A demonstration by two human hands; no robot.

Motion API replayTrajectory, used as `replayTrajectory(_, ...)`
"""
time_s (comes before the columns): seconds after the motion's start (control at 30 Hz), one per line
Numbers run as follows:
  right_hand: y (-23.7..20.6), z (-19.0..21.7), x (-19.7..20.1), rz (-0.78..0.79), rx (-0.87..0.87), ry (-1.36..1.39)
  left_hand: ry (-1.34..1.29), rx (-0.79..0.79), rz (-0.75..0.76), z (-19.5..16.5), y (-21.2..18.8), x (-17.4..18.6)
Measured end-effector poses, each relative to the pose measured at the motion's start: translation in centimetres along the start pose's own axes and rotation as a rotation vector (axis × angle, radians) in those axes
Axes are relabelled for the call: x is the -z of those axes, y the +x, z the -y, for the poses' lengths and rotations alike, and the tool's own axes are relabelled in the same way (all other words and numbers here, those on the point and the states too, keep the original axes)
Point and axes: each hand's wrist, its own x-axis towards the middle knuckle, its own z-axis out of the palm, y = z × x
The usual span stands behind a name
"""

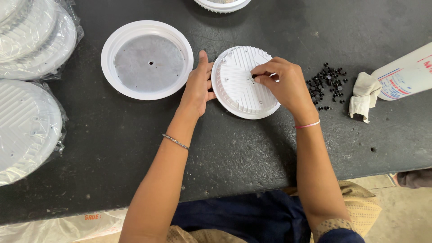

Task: The person unpacks a white plastic component from a plastic bag, wipes its interior with a cloth, places small black beads into the center hole, and then stacks the component with others. The process is repeated for multiple components.

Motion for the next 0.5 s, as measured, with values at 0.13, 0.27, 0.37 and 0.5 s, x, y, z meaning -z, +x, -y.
replayTrajectory(0.13, -0.05, 0.13, 0.01, 0.009, 0.002, 0.001, 0.000, -0.002, 0.004, 0.03, 0.02, 0.01)
replayTrajectory(0.27, 0.03, 0.21, 0.03, 0.007, 0.008, 0.007, -0.005, -0.003, 0.008, -0.01, 0.02, 0.15)
replayTrajectory(0.37, 0.06, 0.09, -0.02, 0.013, 0.005, 0.017, 0.013, -0.001, 0.000, 0.10, 0.08, 0.18)
replayTrajectory(0.5, 0.02, -0.44, 0.00, 0.024, 0.004, 0.041, 0.000, -0.001, 0.004, 0.14, 0.10, 0.27)
